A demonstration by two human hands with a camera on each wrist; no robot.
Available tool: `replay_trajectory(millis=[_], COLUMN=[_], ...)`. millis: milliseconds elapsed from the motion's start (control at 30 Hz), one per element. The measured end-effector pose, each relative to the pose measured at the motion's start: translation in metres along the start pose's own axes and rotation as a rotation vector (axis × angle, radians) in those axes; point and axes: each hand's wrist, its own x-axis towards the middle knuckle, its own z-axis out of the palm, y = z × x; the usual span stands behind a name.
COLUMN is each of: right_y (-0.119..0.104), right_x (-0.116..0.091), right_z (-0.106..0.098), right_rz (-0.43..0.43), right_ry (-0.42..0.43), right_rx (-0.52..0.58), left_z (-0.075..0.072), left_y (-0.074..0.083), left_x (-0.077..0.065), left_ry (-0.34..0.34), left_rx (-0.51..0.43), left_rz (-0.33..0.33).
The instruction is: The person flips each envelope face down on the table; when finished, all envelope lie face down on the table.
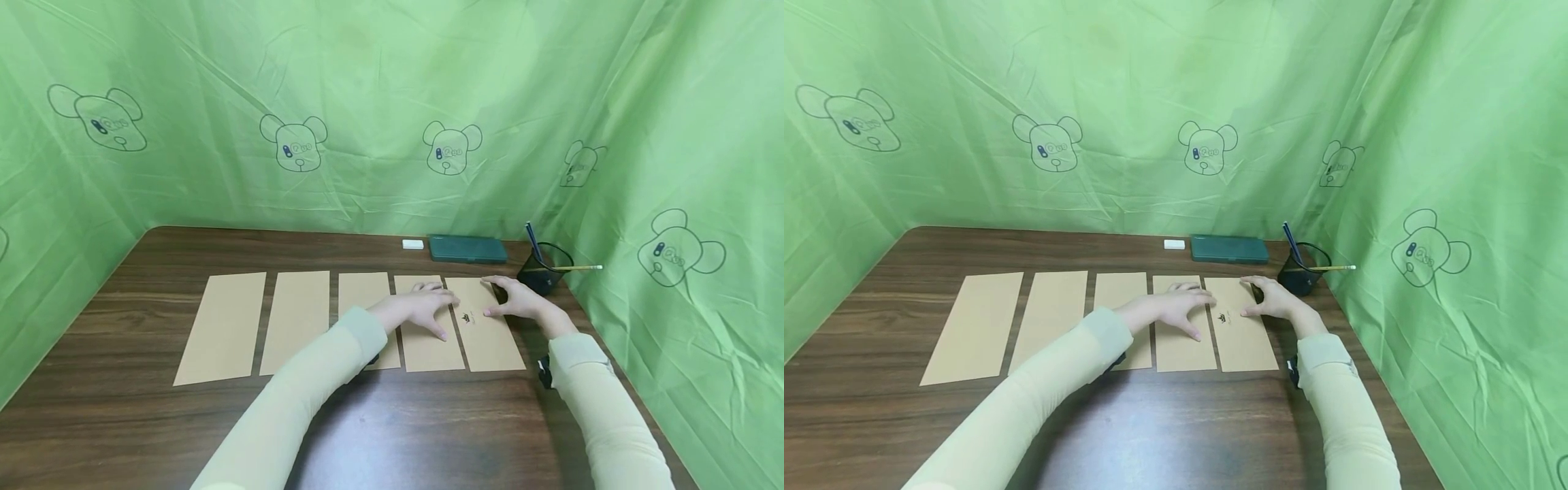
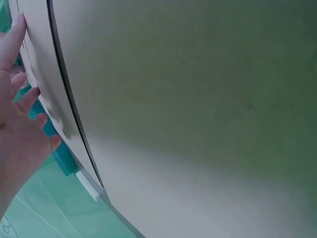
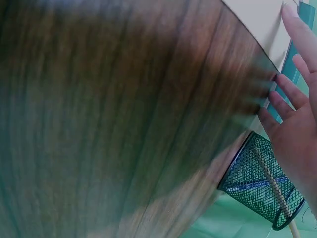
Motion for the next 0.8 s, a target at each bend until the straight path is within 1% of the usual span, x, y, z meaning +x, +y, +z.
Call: replay_trajectory(millis=[67, 233, 467, 567, 700, 800], right_y=[-0.0003, -0.0021, -0.0019, -0.0025, -0.0022, 0.0], right_x=[0.0001, -0.0005, 0.0023, 0.0031, 0.0035, 0.0043], right_z=[0.0004, 0.0006, 0.003, 0.0028, 0.0013, 0.0015], right_rz=[0.008, 0.042, 0.018, 0.024, 0.067, 0.085], right_ry=[-0.003, 0.0, -0.02, -0.012, 0.027, 0.064], right_rx=[0.014, 0.041, 0.031, 0.039, 0.074, 0.181], left_z=[0.0, 0.0011, 0.0011, 0.0013, 0.0008, -0.0003], left_y=[0.0005, -0.0011, -0.0017, -0.0012, -0.0007, -0.0005], left_x=[-0.0004, -0.0002, -0.0013, -0.002, -0.0024, -0.0026], left_ry=[-0.007, -0.002, -0.009, -0.012, -0.004, -0.001], left_rx=[-0.001, -0.007, 0.003, 0.012, 0.025, 0.029], left_rz=[-0.001, 0.005, 0.011, 0.009, 0.01, 0.01])
